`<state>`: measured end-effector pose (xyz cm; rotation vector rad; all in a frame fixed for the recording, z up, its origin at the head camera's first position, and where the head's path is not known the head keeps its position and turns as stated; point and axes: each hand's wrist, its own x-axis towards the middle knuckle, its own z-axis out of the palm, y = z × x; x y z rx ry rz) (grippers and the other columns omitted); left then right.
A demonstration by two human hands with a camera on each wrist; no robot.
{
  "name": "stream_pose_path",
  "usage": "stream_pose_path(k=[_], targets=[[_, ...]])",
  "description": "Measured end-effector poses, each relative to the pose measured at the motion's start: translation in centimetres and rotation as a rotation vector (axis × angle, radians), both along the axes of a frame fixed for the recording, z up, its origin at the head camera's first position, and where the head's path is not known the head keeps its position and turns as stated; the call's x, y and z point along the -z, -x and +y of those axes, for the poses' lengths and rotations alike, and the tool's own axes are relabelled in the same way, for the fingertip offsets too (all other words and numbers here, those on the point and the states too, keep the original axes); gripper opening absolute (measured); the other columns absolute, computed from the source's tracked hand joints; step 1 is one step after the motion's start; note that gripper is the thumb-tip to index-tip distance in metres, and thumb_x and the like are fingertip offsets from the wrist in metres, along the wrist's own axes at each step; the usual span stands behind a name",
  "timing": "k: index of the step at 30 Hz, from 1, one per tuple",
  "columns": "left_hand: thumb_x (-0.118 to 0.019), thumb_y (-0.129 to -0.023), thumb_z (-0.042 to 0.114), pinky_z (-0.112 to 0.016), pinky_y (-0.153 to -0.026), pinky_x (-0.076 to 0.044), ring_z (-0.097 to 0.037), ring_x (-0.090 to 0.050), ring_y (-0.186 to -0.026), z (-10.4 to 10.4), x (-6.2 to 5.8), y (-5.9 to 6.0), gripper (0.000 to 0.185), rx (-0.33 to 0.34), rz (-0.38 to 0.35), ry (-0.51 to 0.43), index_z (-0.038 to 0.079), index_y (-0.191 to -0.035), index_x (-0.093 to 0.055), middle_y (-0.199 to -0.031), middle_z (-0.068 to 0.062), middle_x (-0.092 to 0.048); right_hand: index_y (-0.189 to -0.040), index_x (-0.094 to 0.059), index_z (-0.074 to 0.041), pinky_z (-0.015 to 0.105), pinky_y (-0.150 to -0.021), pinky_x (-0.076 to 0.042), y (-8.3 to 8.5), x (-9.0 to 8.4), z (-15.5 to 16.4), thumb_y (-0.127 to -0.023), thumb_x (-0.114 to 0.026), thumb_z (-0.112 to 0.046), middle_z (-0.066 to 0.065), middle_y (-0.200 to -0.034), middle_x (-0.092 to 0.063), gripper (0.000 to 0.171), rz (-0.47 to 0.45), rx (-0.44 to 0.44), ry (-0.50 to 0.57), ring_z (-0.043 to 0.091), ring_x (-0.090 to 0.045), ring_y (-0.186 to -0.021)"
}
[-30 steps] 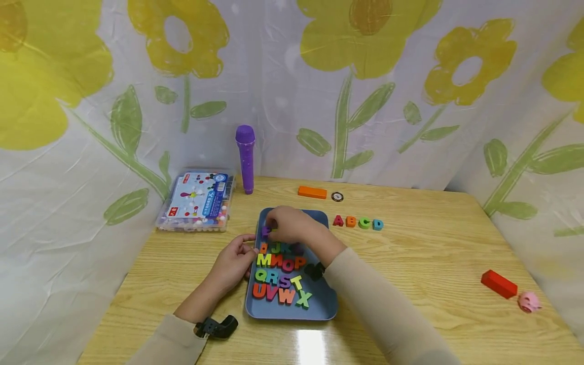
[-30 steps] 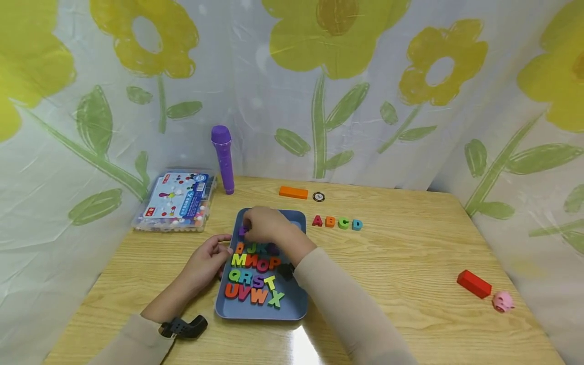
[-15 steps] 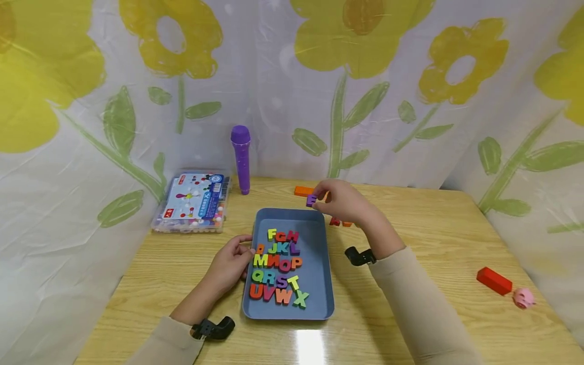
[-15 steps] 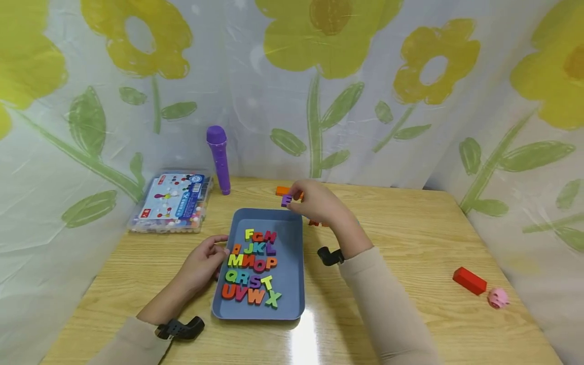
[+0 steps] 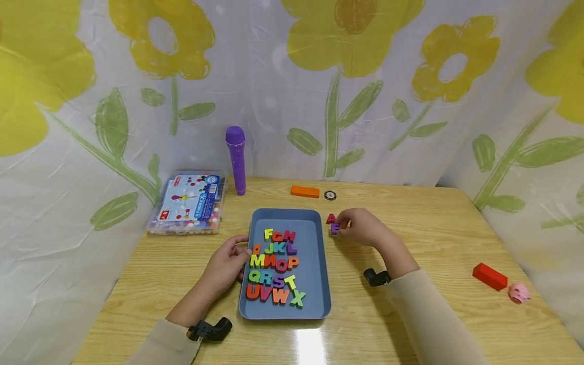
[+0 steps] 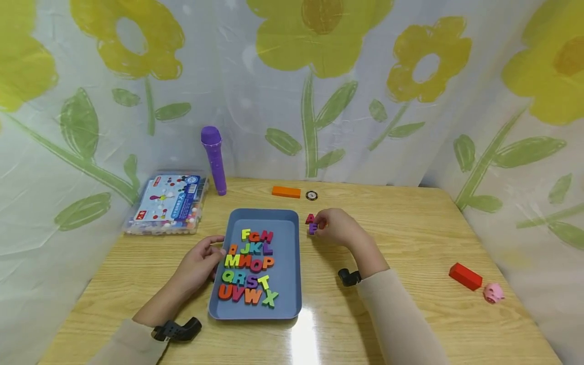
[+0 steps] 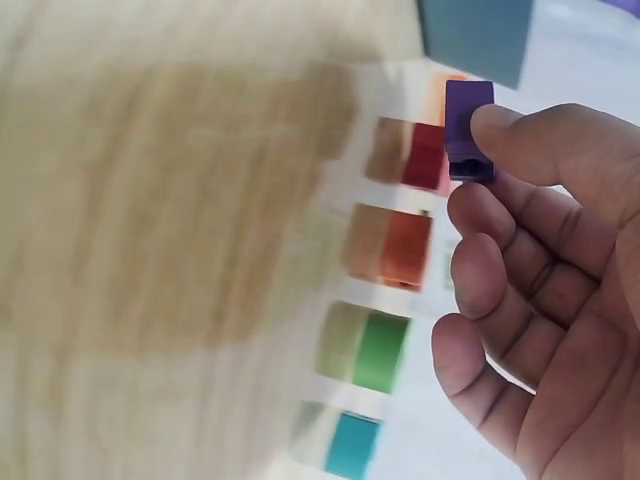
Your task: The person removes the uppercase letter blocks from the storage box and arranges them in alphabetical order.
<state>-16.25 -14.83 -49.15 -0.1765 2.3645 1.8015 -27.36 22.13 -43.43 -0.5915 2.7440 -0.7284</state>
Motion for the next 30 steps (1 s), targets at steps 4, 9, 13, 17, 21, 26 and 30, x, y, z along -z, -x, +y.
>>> stream_pose_path(k=[4,9,13,17,21,26,30], targets=[[-0.062,-0.110,0.022,-0.032,-0.062,-0.058,-0.021,-0.063,-0.072,0.0,0.0,0.0,0.048,-0.002,0.002,-0.003,0.010,-0.156,-0.054,-0.110,-0.016,-0.070,-0.112,-0.079,-0.005,0.042,-0.088,-0.058,0.0,0.8,-0.2,-0.096,-0.081,-0.011,0.005,-0.098,-0.075,0.016,0.000,-0.003,0.012,0.021,-0.067,-0.091],[-0.062,-0.110,0.021,-0.032,-0.062,-0.058,-0.021,-0.063,-0.072,0.0,0.1,0.0,0.048,-0.007,-0.002,-0.001,0.011,-0.156,-0.055,-0.109,-0.016,-0.070,-0.113,-0.079,-0.005,0.043,-0.089,-0.060,-0.1,1.2,-0.4,-0.097,-0.081,-0.011,0.005,-0.099,-0.076,0.017,-0.019,-0.003,0.019,0.020,-0.068,-0.092],[-0.061,-0.110,0.020,-0.031,-0.062,-0.058,-0.021,-0.062,-0.071,0.0,0.1,0.0,0.047,-0.009,-0.002,0.008,0.011,-0.155,-0.055,-0.108,-0.016,-0.070,-0.113,-0.078,-0.005,0.042,-0.091,-0.060,-0.1,1.4,-0.5,-0.098,-0.081,-0.011,0.005,-0.100,-0.076,0.017,-0.032,0.014,0.019,0.021,-0.068,-0.094],[-0.061,-0.110,0.020,-0.031,-0.063,-0.058,-0.022,-0.063,-0.071,0.0,0.1,0.0,0.047,-0.010,-0.003,0.017,0.011,-0.155,-0.055,-0.107,-0.015,-0.070,-0.115,-0.078,-0.004,0.043,-0.092,-0.060,-0.1,1.4,-0.5,-0.098,-0.079,-0.010,0.006,-0.101,-0.076,0.018,-0.028,0.016,0.013,0.022,-0.068,-0.095],[-0.061,-0.109,0.020,-0.031,-0.062,-0.057,-0.021,-0.062,-0.070,0.0,0.0,0.0,0.047,-0.010,0.004,0.022,0.011,-0.155,-0.055,-0.106,-0.015,-0.070,-0.116,-0.078,-0.003,0.044,-0.092,-0.060,-0.1,1.3,-0.5,-0.098,-0.078,-0.010,0.007,-0.101,-0.076,0.019,-0.027,0.013,0.010,0.022,-0.068,-0.095],[-0.062,-0.109,0.021,-0.031,-0.062,-0.057,-0.020,-0.062,-0.070,0.0,-0.1,-0.1,0.047,-0.011,0.008,0.018,0.011,-0.155,-0.055,-0.106,-0.015,-0.070,-0.119,-0.075,-0.005,0.041,-0.086,-0.058,0.0,1.2,-0.5,-0.099,-0.075,-0.009,0.007,-0.100,-0.074,0.021,-0.029,0.006,0.017,0.022,-0.066,-0.091],[-0.062,-0.110,0.021,-0.031,-0.062,-0.057,-0.020,-0.062,-0.069,0.0,-0.1,0.0,0.047,-0.005,0.012,0.007,0.011,-0.155,-0.055,-0.105,-0.014,-0.070,-0.125,-0.074,-0.005,0.038,-0.079,-0.056,-0.1,0.2,-0.5,-0.099,-0.073,-0.010,0.008,-0.100,-0.072,0.026,-0.004,0.001,0.021,0.022,-0.063,-0.087]])
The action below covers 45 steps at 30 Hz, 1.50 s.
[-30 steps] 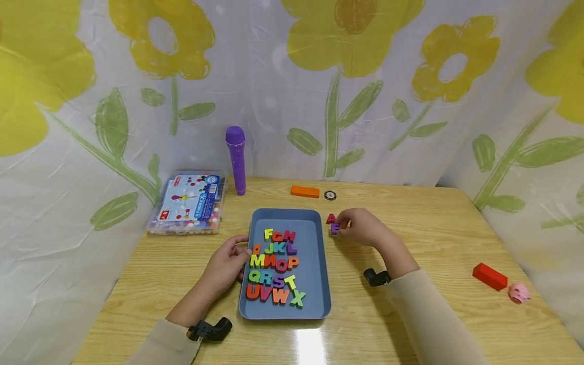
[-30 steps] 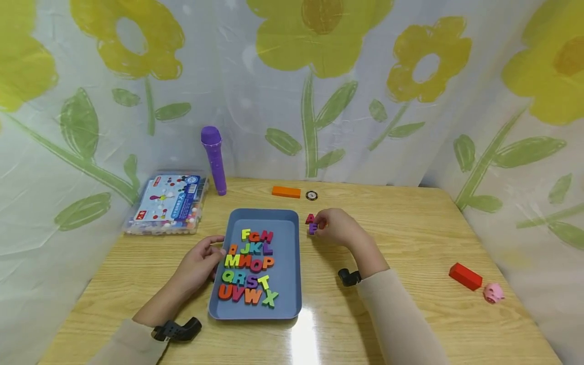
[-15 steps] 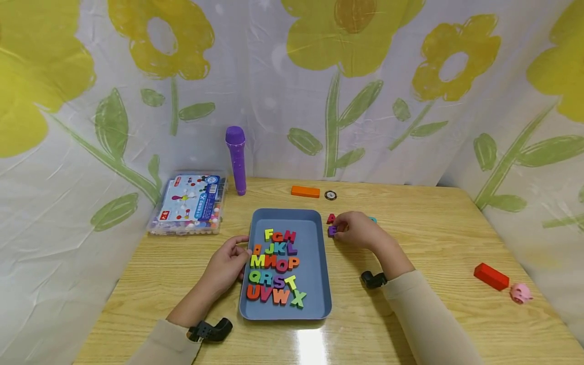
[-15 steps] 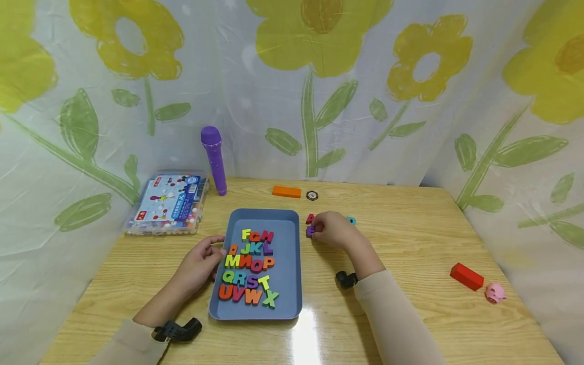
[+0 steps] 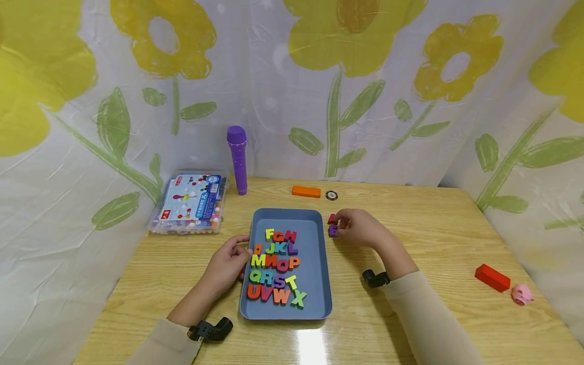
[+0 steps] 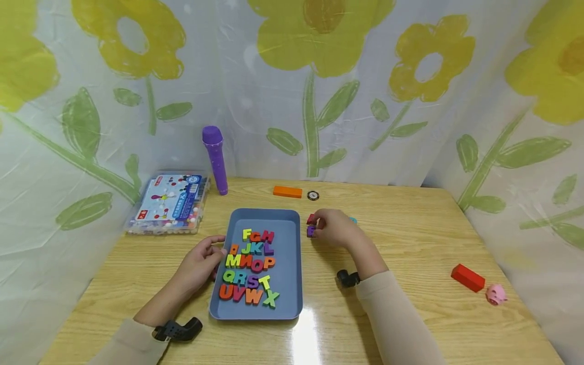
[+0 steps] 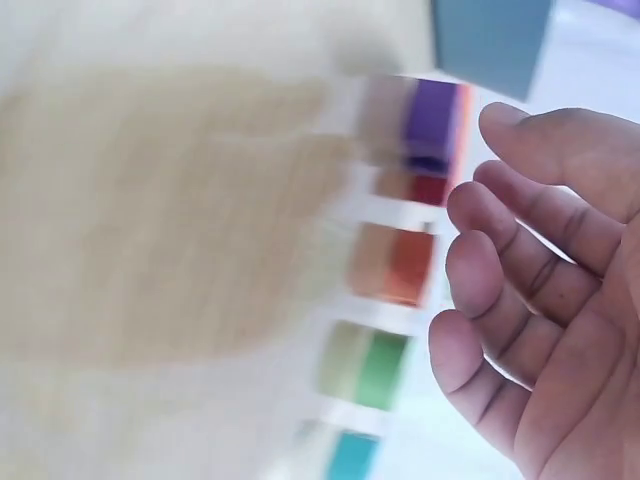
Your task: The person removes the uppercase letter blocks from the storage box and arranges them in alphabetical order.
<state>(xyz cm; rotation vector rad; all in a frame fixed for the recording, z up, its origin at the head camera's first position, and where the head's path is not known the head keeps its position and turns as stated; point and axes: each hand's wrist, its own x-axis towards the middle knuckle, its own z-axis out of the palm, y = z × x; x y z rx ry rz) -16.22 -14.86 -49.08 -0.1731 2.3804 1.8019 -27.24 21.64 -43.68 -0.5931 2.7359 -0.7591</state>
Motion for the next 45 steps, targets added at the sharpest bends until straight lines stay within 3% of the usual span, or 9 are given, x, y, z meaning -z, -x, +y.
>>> stream_pose_path(k=[5,10,13,17,21,28,36,45], targets=[[-0.062,-0.109,0.021,-0.031,-0.061,-0.056,-0.020,-0.061,-0.069,-0.1,-0.2,-0.1,0.046,0.001,0.005,0.001,0.010,-0.154,-0.055,-0.103,-0.014,-0.069,-0.131,-0.071,-0.002,0.035,-0.073,-0.055,0.0,-2.5,-2.1,-0.101,-0.075,-0.013,0.010,-0.103,-0.072,0.033,0.064,-0.028,0.020,0.021,-0.062,-0.080],[-0.062,-0.109,0.020,-0.031,-0.061,-0.056,-0.021,-0.061,-0.069,-0.2,-0.2,-0.2,0.046,-0.004,0.003,0.004,0.010,-0.154,-0.055,-0.104,-0.014,-0.069,-0.134,-0.072,-0.006,0.037,-0.079,-0.059,0.3,-5.1,-6.9,-0.103,-0.076,-0.019,0.008,-0.108,-0.073,0.034,0.091,-0.119,0.016,0.021,-0.064,-0.085],[-0.061,-0.110,0.020,-0.031,-0.062,-0.058,-0.020,-0.064,-0.071,-0.1,-0.2,-0.2,0.047,0.000,0.002,-0.003,0.010,-0.155,-0.055,-0.106,-0.016,-0.070,-0.132,-0.073,-0.009,0.039,-0.086,-0.059,0.7,-5.7,-9.9,-0.104,-0.075,-0.021,0.005,-0.110,-0.073,0.031,0.105,-0.179,0.017,0.021,-0.066,-0.093],[-0.061,-0.110,0.021,-0.031,-0.063,-0.058,-0.020,-0.064,-0.072,0.0,0.0,0.0,0.047,0.011,0.001,0.001,0.010,-0.155,-0.054,-0.107,-0.016,-0.070,-0.128,-0.075,-0.008,0.041,-0.096,-0.059,1.2,-5.2,-13.2,-0.103,-0.076,-0.019,0.006,-0.113,-0.075,0.028,0.085,-0.236,0.007,0.022,-0.067,-0.102],[-0.061,-0.110,0.020,-0.031,-0.062,-0.057,-0.020,-0.063,-0.071,0.0,0.1,0.0,0.047,0.016,0.003,0.002,0.010,-0.155,-0.055,-0.106,-0.015,-0.070,-0.126,-0.077,-0.006,0.041,-0.100,-0.060,1.5,-3.8,-15.3,-0.101,-0.078,-0.019,0.007,-0.116,-0.075,0.027,-0.007,-0.256,-0.054,0.023,-0.067,-0.103],[-0.060,-0.110,0.020,-0.030,-0.063,-0.058,-0.020,-0.064,-0.072,-0.1,0.1,0.1,0.046,0.017,0.005,-0.002,0.010,-0.155,-0.054,-0.107,-0.015,-0.071,-0.114,-0.080,-0.011,0.035,-0.085,-0.062,1.7,-1.6,-16.3,-0.098,-0.081,-0.021,0.002,-0.107,-0.075,0.018,-0.096,-0.244,-0.136,0.019,-0.066,-0.089],[-0.060,-0.110,0.019,-0.030,-0.062,-0.058,-0.019,-0.063,-0.069,-0.1,0.0,0.0,0.045,0.003,0.009,0.002,0.010,-0.153,-0.055,-0.106,-0.015,-0.071,-0.114,-0.079,-0.012,0.032,-0.075,-0.060,1.6,-1.2,-16.8,-0.100,-0.078,-0.021,0.002,-0.101,-0.072,0.017,-0.123,-0.255,-0.128,0.020,-0.066,-0.083],[-0.061,-0.110,0.021,-0.030,-0.062,-0.058,-0.020,-0.064,-0.071,-0.1,0.0,0.1,0.045,0.004,-0.001,0.007,0.010,-0.153,-0.055,-0.107,-0.014,-0.070,-0.115,-0.080,-0.013,0.031,-0.075,-0.058,1.6,-0.6,-17.4,-0.101,-0.076,-0.019,0.001,-0.102,-0.072,0.016,-0.069,-0.279,-0.172,0.019,-0.064,-0.084]])
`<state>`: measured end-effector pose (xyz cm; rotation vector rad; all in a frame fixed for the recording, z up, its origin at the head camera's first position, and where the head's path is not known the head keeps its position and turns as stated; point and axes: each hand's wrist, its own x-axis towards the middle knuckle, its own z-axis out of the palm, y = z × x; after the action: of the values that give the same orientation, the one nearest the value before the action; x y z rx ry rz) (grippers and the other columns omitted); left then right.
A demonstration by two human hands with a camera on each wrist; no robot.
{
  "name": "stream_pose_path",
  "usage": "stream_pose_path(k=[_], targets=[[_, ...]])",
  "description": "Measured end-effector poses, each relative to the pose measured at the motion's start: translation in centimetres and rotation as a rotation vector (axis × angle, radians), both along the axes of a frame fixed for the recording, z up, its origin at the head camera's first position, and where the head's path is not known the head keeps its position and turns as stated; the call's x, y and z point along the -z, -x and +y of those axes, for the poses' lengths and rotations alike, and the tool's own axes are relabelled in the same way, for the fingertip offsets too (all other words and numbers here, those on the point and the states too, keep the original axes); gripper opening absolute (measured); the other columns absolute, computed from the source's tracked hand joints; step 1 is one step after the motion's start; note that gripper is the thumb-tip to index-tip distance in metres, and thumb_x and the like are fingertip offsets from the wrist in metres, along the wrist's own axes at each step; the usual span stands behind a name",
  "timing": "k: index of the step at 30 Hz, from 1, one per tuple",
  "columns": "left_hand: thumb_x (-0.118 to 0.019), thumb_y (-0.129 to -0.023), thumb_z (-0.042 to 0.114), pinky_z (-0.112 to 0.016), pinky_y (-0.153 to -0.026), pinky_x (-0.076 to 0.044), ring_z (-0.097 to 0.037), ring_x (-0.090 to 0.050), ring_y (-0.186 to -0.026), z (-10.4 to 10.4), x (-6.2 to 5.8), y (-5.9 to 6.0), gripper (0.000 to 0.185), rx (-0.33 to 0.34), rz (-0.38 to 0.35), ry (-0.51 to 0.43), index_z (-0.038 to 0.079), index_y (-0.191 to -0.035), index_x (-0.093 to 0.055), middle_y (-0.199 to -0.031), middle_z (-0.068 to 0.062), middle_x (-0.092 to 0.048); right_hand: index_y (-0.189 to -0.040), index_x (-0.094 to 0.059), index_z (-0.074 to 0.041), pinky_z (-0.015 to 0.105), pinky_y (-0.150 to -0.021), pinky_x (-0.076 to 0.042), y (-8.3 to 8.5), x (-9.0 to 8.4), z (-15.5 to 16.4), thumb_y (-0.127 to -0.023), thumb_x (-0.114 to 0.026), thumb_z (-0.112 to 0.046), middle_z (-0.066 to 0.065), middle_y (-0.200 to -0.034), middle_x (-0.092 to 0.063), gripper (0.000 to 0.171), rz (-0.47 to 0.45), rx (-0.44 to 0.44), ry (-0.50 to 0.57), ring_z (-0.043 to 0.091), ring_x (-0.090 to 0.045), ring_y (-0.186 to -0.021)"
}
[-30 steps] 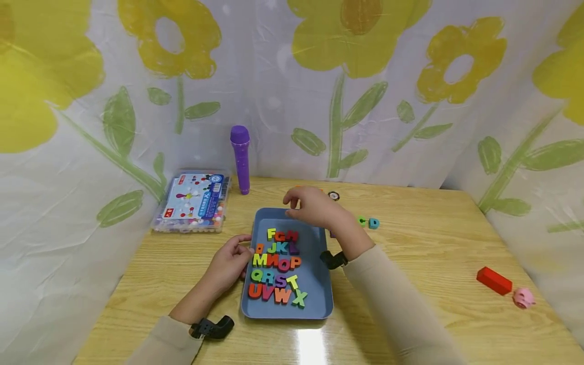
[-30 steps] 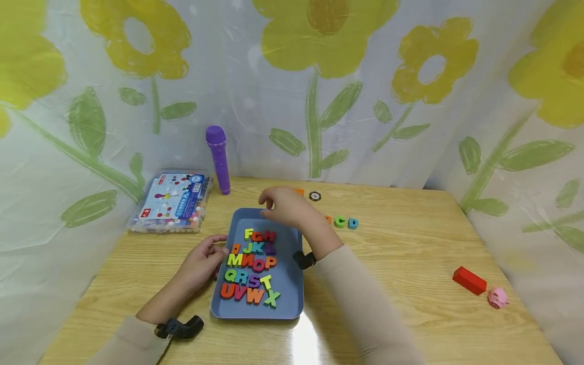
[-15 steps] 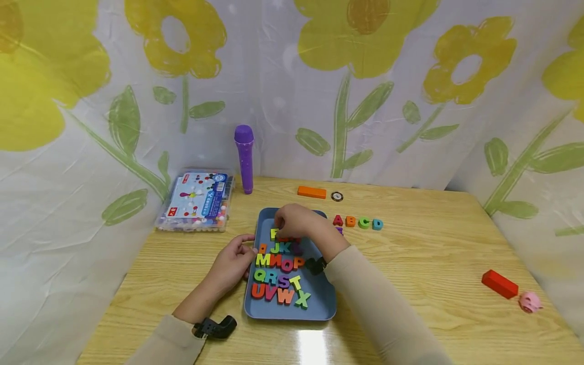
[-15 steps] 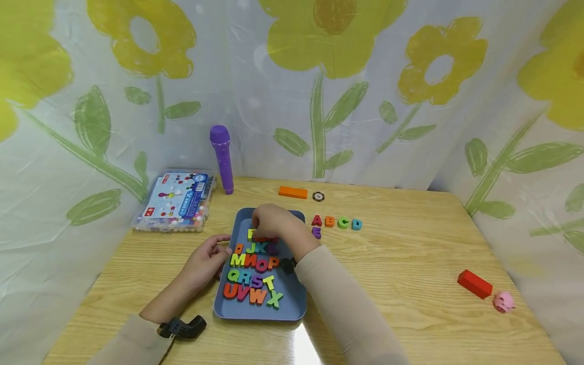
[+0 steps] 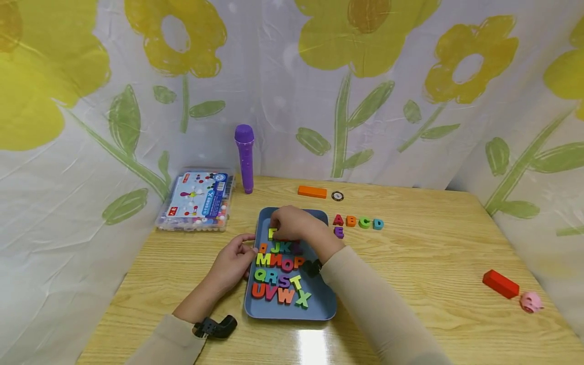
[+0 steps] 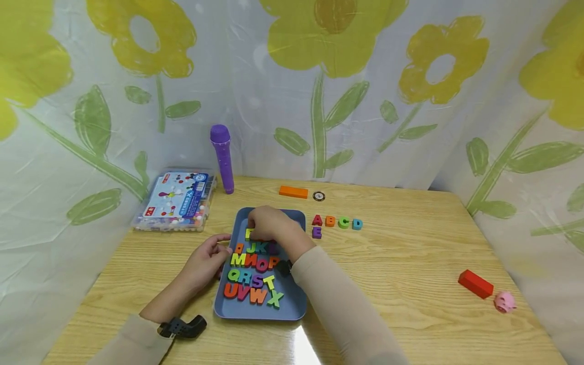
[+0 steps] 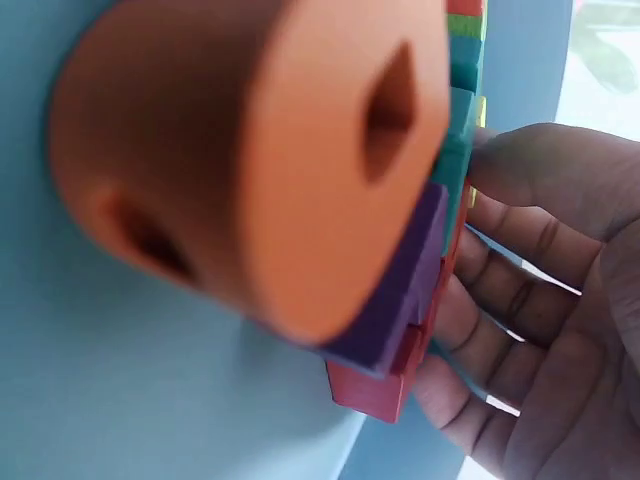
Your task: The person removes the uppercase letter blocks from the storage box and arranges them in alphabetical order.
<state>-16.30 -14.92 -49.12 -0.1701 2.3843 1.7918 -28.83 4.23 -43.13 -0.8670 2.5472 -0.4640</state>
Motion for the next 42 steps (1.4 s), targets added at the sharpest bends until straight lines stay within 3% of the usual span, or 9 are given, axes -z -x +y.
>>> stream_pose_path(k=[5,9,14,19,29,35,42], targets=[[-0.061,-0.110,0.021,-0.031,-0.062,-0.058,-0.020,-0.063,-0.069,0.2,0.0,0.1,0.045,0.008,0.005,-0.002,0.011,-0.153,-0.055,-0.106,-0.015,-0.070,-0.114,-0.079,-0.013,0.032,-0.075,-0.057,-0.2,-0.7,0.7,-0.102,-0.075,-0.020,0.002,-0.099,-0.071,0.015,0.009,0.022,0.046,0.019,-0.064,-0.083],[-0.061,-0.110,0.020,-0.031,-0.062,-0.058,-0.020,-0.063,-0.068,0.4,0.0,0.2,0.045,0.007,0.007,-0.002,0.011,-0.154,-0.055,-0.106,-0.015,-0.071,-0.115,-0.078,-0.011,0.036,-0.085,-0.060,-0.4,-2.6,2.4,-0.101,-0.075,-0.019,0.004,-0.106,-0.074,0.016,0.061,0.035,0.129,0.020,-0.065,-0.090],[-0.061,-0.110,0.022,-0.031,-0.062,-0.057,-0.020,-0.062,-0.068,0.4,-0.2,0.1,0.046,0.010,0.008,0.010,0.011,-0.154,-0.055,-0.106,-0.014,-0.070,-0.119,-0.076,-0.009,0.041,-0.092,-0.060,-0.5,-4.9,6.6,-0.102,-0.075,-0.018,0.005,-0.115,-0.074,0.019,0.130,0.082,0.216,0.022,-0.067,-0.100],[-0.060,-0.111,0.023,-0.032,-0.063,-0.057,-0.020,-0.063,-0.070,0.3,-0.3,0.0,0.046,0.011,-0.004,0.021,0.011,-0.155,-0.055,-0.107,-0.014,-0.070,-0.119,-0.076,-0.006,0.041,-0.084,-0.061,-0.6,-5.6,11.8,-0.101,-0.075,-0.016,0.010,-0.112,-0.073,0.021,0.156,0.203,0.250,0.023,-0.067,-0.089],[-0.061,-0.110,0.023,-0.032,-0.064,-0.058,-0.021,-0.064,-0.073,0.2,-0.4,-0.3,0.047,0.006,-0.002,0.024,0.010,-0.155,-0.055,-0.109,-0.016,-0.071,-0.122,-0.076,0.000,0.049,-0.091,-0.058,-1.6,-2.1,18.3,-0.100,-0.075,-0.012,0.012,-0.108,-0.074,0.025,0.152,0.302,0.092,0.028,-0.066,-0.097],[-0.061,-0.110,0.023,-0.032,-0.063,-0.058,-0.021,-0.063,-0.072,0.1,-0.4,-0.2,0.047,0.008,0.002,0.023,0.010,-0.155,-0.054,-0.108,-0.015,-0.071,-0.118,-0.076,0.001,0.047,-0.087,-0.057,-1.5,0.2,19.3,-0.099,-0.074,-0.006,0.013,-0.103,-0.073,0.021,0.129,0.313,0.067,0.026,-0.063,-0.091],[-0.061,-0.110,0.023,-0.031,-0.063,-0.057,-0.020,-0.062,-0.071,0.2,-0.4,-0.3,0.047,0.004,0.001,0.027,0.010,-0.155,-0.055,-0.106,-0.014,-0.071,-0.117,-0.077,0.000,0.041,-0.082,-0.053,-1.4,1.4,19.1,-0.097,-0.074,-0.005,0.010,-0.094,-0.069,0.021,0.099,0.340,0.071,0.024,-0.058,-0.086]])
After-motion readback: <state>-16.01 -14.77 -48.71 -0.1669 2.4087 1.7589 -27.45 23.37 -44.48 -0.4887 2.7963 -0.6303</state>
